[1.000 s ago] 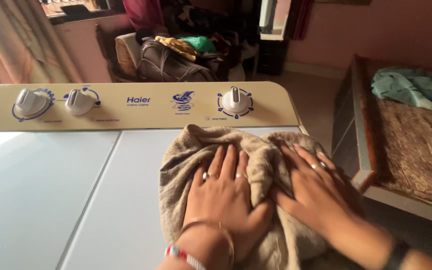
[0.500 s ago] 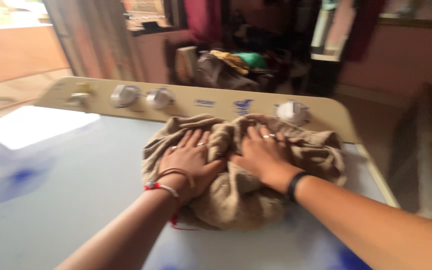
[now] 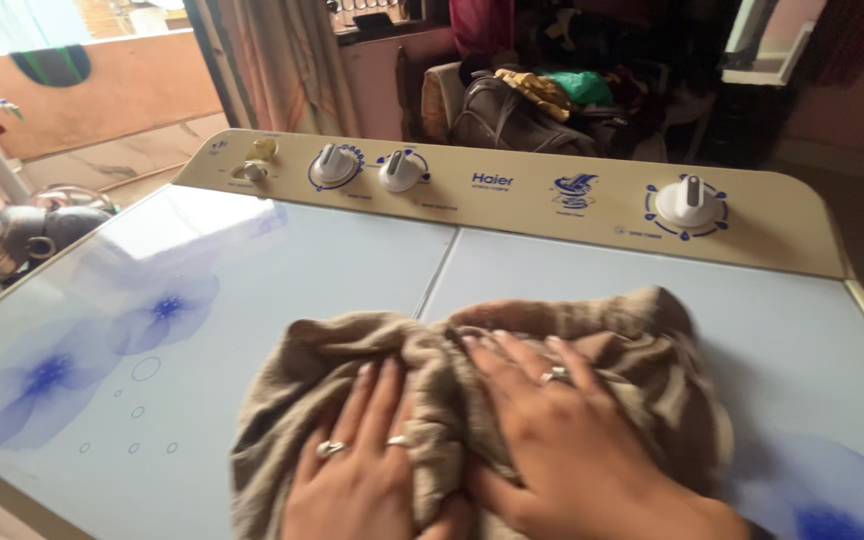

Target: The person wipes the top surface of a washing machine using a cloth, moving it across the lid and the control panel.

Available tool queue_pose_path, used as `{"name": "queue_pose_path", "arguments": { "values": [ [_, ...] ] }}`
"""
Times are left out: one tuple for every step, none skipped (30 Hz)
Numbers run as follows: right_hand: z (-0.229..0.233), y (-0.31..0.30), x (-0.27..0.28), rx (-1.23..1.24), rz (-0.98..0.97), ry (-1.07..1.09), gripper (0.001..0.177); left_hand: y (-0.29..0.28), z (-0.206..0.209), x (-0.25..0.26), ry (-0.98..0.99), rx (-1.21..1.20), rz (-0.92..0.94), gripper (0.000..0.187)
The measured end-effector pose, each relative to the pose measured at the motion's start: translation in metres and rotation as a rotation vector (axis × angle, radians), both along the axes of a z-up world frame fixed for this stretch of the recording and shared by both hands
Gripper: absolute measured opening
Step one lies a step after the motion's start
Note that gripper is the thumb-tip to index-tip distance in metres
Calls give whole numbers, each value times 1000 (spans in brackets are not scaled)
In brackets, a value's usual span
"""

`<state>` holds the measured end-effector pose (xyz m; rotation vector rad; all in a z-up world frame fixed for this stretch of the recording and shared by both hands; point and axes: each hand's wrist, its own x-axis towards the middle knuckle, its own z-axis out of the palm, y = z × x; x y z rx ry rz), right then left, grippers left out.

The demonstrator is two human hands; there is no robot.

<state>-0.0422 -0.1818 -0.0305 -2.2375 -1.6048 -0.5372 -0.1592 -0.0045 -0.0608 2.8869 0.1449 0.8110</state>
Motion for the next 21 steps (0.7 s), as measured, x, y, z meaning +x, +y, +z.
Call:
{"name": "queue_pose_path", "arguments": {
  "values": [
    [-1,2,4,-32,-41,26,90,-6,1,1,-17,-12,-29,109],
    [-2,5,11,-63,-87,53,89,-8,4,5,79,-26,-10,103],
    [-3,7,19,-94,-133,80,89,-5,11,16,175,-41,10,96],
    [-2,14,33,-101,-155,84,88,0,19,28,264,-54,37,90],
    [1,25,51,-108,-176,89,86,4,26,40,294,-70,58,82],
    [6,40,69,-114,-188,79,85,10,34,55,310,-88,89,74],
    [11,57,86,-177,-220,100,76,19,42,67,325,-106,119,67],
    [16,69,102,-243,-265,125,69,28,49,79,310,-101,127,68],
    [21,83,115,-254,-237,98,71,38,57,89,294,-97,134,68],
    [21,90,124,-264,-223,84,74,44,61,96,291,-89,126,68],
    [21,92,131,-257,-199,72,74,47,62,99,289,-92,115,68],
    [21,95,134,-251,-174,63,74,51,62,99,290,-97,105,67],
    [21,96,135,-244,-149,54,74,53,63,99,292,-102,95,67],
    [19,94,133,-206,-133,62,77,52,60,95,303,-92,115,69],
    [14,90,127,-168,-117,70,80,48,54,89,314,-82,135,70],
    [10,82,123,-135,-112,86,83,44,49,86,333,-74,143,72],
    [8,80,123,-148,-105,72,82,44,47,85,325,-86,148,72],
    [7,81,123,-160,-102,58,82,44,45,83,319,-96,149,72],
    [5,81,123,-172,-98,45,81,44,44,84,312,-106,151,73],
    [9,86,126,-182,-126,56,79,47,47,90,310,-116,146,74],
    [13,94,130,-192,-154,68,78,50,52,99,307,-126,140,75]
  ]
}}
